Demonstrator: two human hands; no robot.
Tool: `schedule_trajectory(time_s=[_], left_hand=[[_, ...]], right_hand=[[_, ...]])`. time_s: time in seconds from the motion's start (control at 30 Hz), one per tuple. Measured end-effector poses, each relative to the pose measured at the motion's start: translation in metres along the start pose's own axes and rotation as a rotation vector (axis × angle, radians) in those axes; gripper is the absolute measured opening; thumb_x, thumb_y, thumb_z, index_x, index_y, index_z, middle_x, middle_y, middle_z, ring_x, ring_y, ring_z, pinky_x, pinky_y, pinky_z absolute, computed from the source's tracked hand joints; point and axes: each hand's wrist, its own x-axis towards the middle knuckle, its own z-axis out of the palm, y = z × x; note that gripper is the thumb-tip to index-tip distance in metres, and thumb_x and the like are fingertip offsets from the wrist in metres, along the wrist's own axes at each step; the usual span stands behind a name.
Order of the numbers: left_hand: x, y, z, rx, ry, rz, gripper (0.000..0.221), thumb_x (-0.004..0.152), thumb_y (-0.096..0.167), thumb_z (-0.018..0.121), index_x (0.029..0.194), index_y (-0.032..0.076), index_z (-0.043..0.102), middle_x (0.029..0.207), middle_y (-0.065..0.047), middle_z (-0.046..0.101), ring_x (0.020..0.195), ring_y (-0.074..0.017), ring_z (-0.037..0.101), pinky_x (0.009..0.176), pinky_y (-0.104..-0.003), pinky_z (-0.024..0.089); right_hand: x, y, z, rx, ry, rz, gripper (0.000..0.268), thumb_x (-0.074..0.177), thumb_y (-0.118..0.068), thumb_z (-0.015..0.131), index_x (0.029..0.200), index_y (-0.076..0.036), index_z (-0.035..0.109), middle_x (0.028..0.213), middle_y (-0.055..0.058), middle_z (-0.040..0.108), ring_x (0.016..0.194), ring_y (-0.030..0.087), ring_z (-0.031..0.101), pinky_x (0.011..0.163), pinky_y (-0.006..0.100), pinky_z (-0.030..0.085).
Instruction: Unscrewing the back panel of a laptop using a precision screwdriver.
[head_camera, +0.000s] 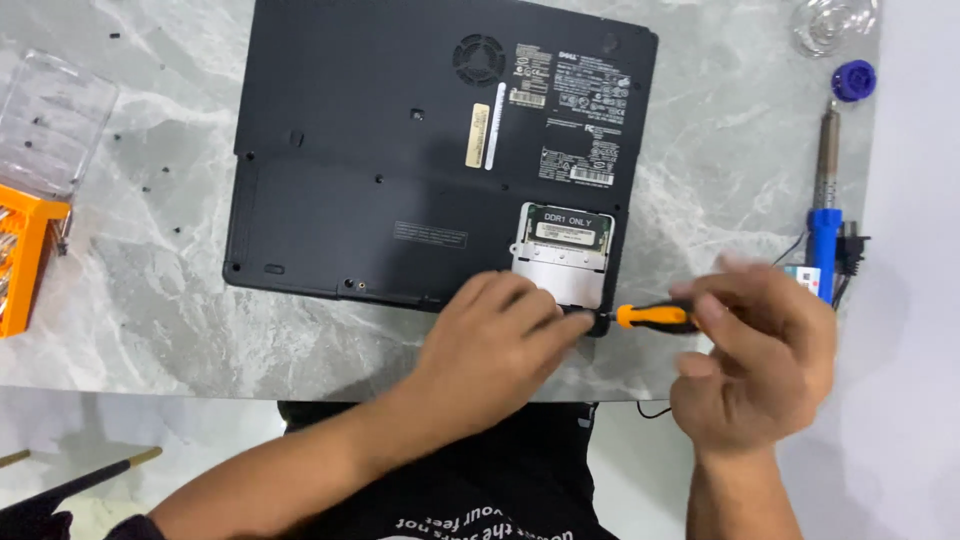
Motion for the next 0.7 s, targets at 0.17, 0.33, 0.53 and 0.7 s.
schedule_trajectory(time_s=[0.17, 0.33, 0.53, 0.7], left_hand=[[0.038, -0.023, -0.008, -0.312, -0.216, -0.008, 0.03, 0.084, 0.016, 0.07, 0.112, 0.013, 0.061, 0.09, -0.002, 0.063, 0.086, -0.0252, 0.06, 0.079, -0.038, 0.046], [0.069, -0.023, -0.011, -0.582, -0.503, 0.056, 0.038, 0.081, 0.036, 0.069, 0.111, 0.016, 0.059, 0.099, 0.002, 0.067, 0.09, -0.0187, 0.063, 0.072, -0.033, 0.047], [0.071, -0.031, 0.015, -0.564, -0.474, 0.018, 0.016, 0.081, 0.025, 0.069, 0.094, 0.017, 0.066, 0.08, 0.001, 0.068, 0.075, -0.0213, 0.064, 0.057, -0.035, 0.043], [0.074, -0.033, 0.008, -0.642, -0.548, 0.132, 0.007, 0.086, 0.015, 0.062, 0.091, 0.011, 0.067, 0.07, -0.003, 0.066, 0.066, -0.0211, 0.06, 0.058, -0.033, 0.042]], right_hand=[[0.01, -0.022, -0.008, 0.035, -0.172, 0.036, 0.01, 0.09, 0.005, 0.058, 0.098, 0.008, 0.054, 0.099, 0.03, 0.062, 0.085, 0.036, 0.069, 0.076, 0.04, 0.06], [0.001, -0.022, -0.016, -0.183, -0.117, 0.069, 0.032, 0.08, -0.001, 0.085, 0.083, 0.008, 0.054, 0.082, 0.023, 0.055, 0.068, 0.031, 0.057, 0.062, 0.037, 0.047], [0.041, -0.042, -0.035, -0.244, -0.356, 0.09, 0.016, 0.094, -0.008, 0.063, 0.106, 0.002, 0.067, 0.116, 0.021, 0.064, 0.105, 0.032, 0.062, 0.092, 0.038, 0.05], [0.044, -0.05, -0.034, -0.271, -0.425, 0.144, 0.011, 0.088, 0.0, 0.075, 0.096, -0.003, 0.068, 0.094, 0.007, 0.07, 0.084, 0.016, 0.066, 0.073, 0.023, 0.049]])
